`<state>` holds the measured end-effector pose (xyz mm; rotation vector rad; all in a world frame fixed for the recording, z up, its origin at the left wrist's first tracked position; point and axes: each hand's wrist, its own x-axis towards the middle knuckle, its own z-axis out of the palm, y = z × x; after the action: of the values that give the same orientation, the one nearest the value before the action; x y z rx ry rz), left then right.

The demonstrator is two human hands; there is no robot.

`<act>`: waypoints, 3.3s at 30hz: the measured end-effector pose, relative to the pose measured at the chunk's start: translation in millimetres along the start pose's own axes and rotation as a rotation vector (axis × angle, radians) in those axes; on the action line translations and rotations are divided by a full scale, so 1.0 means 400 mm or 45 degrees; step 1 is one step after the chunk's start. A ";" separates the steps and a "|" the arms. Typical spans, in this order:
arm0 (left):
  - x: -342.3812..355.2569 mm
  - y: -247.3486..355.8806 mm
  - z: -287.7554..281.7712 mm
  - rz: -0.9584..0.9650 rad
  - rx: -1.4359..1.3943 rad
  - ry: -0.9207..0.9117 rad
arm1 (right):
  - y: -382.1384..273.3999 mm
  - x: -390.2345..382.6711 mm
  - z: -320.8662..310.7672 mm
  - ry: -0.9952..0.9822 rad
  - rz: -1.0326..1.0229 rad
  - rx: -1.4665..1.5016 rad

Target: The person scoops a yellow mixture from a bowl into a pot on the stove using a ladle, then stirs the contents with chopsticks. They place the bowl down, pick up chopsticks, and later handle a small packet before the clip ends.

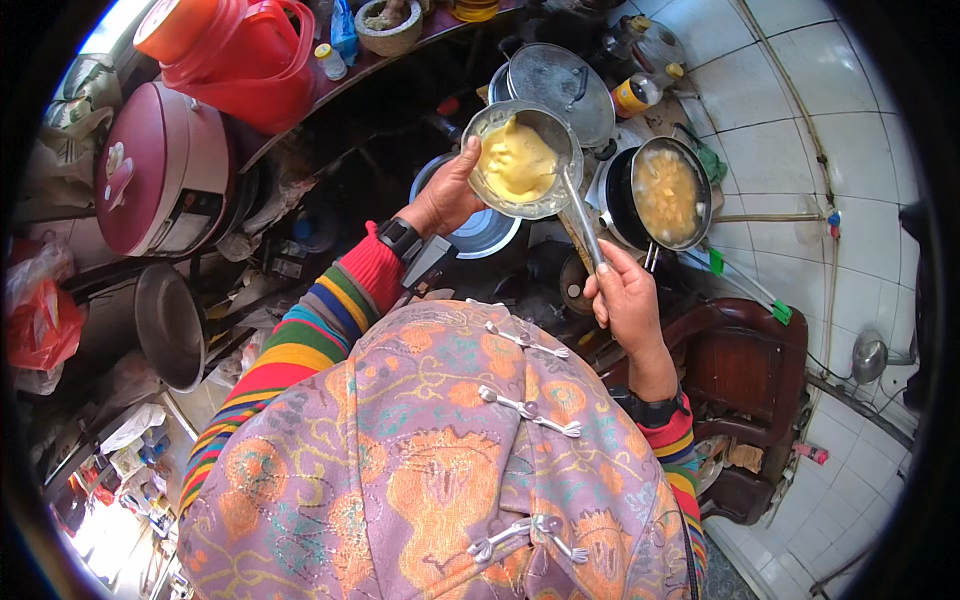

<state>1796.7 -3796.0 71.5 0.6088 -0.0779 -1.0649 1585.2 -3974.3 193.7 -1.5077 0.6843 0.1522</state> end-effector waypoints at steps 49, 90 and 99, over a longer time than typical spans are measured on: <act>-0.007 0.002 -0.023 -0.046 0.136 0.182 | -0.005 0.047 0.010 -0.227 0.224 0.032; 0.008 0.026 0.008 -0.022 0.023 0.097 | 0.059 0.016 -0.013 -0.114 0.078 0.075; 0.000 0.070 0.068 0.055 0.062 0.046 | 0.157 0.069 0.016 0.459 -1.030 -1.219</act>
<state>1809.5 -3798.1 108.2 0.6678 -0.0855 -1.0124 1578.2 -3971.0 125.0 -2.6625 0.2016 -0.4912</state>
